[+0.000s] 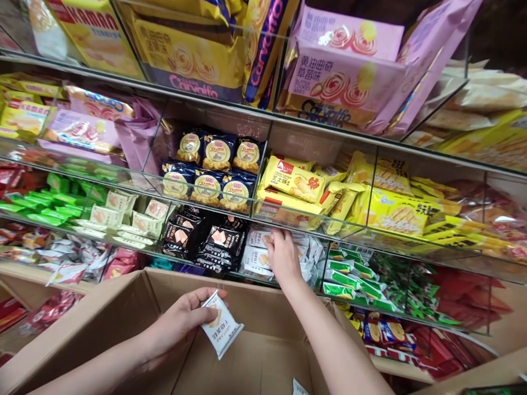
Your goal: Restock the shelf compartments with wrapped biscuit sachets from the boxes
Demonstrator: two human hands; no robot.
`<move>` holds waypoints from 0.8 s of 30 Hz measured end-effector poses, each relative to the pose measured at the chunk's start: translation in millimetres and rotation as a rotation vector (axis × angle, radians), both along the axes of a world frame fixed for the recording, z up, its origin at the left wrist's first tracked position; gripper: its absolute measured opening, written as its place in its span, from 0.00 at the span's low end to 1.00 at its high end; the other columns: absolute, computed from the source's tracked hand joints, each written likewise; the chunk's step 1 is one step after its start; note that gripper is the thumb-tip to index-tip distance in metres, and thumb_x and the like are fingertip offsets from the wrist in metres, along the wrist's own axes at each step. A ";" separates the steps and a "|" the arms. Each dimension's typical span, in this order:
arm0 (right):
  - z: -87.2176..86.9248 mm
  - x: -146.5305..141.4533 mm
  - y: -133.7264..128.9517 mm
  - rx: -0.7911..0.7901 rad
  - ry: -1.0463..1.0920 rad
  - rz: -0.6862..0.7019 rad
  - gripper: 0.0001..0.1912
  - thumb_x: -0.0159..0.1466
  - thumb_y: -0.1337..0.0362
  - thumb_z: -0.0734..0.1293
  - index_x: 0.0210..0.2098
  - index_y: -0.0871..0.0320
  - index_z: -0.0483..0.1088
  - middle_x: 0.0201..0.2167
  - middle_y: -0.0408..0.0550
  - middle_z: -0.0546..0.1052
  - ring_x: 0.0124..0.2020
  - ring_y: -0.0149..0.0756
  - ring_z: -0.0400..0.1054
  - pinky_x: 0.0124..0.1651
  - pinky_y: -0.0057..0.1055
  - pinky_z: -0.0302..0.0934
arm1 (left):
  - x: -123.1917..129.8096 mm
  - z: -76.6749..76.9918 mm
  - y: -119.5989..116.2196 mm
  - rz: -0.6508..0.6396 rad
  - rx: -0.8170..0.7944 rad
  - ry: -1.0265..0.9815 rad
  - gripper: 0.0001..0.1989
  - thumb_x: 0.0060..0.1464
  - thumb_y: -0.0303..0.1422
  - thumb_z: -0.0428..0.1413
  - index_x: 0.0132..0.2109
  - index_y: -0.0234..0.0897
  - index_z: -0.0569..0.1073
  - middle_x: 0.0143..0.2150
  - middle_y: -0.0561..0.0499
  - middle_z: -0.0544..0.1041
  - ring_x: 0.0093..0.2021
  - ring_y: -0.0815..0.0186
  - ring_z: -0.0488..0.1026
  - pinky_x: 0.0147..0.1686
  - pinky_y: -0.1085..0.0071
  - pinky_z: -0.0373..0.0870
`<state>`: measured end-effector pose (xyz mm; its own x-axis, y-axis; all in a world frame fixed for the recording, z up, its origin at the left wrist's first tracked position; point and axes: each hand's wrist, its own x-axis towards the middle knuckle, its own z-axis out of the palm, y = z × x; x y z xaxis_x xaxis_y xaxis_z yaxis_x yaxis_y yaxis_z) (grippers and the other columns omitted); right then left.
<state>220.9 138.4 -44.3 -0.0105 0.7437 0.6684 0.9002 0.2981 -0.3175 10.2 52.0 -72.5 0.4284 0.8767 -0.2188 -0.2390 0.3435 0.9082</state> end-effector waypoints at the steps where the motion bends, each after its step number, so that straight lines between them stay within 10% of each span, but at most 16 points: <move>1: 0.8 0.5 1.6 -0.003 -0.013 -0.008 0.14 0.56 0.67 0.60 0.42 0.62 0.65 0.39 0.55 0.65 0.40 0.42 0.62 0.44 0.36 0.57 | 0.2 0.4 -0.3 0.002 -0.003 -0.003 0.14 0.43 0.23 0.54 0.41 0.32 0.67 0.29 0.51 0.73 0.28 0.71 0.68 0.32 0.73 0.64; 11: 16.7 -9.1 -35.3 -0.093 0.041 0.096 0.10 0.58 0.62 0.57 0.35 0.60 0.66 0.38 0.54 0.66 0.37 0.40 0.63 0.40 0.36 0.59 | -1.3 13.2 -1.0 0.044 -0.104 -0.210 0.14 0.46 0.26 0.57 0.42 0.32 0.67 0.35 0.47 0.73 0.35 0.69 0.70 0.41 0.71 0.66; 18: -12.0 -35.7 -94.6 -0.803 0.745 0.588 0.22 0.51 0.61 0.66 0.43 0.57 0.56 0.34 0.45 0.70 0.33 0.32 0.66 0.33 0.29 0.62 | -0.3 12.8 -1.4 0.051 -0.117 -0.277 0.12 0.47 0.27 0.56 0.41 0.34 0.68 0.37 0.47 0.73 0.36 0.70 0.70 0.41 0.71 0.66; 24: -20.6 -33.2 -94.4 -0.641 0.901 0.533 0.20 0.51 0.64 0.67 0.37 0.54 0.51 0.32 0.43 0.70 0.31 0.32 0.66 0.34 0.31 0.61 | 2.1 14.7 -2.9 -0.016 -0.121 -0.124 0.10 0.48 0.35 0.55 0.37 0.33 0.69 0.37 0.47 0.73 0.35 0.68 0.71 0.35 0.73 0.67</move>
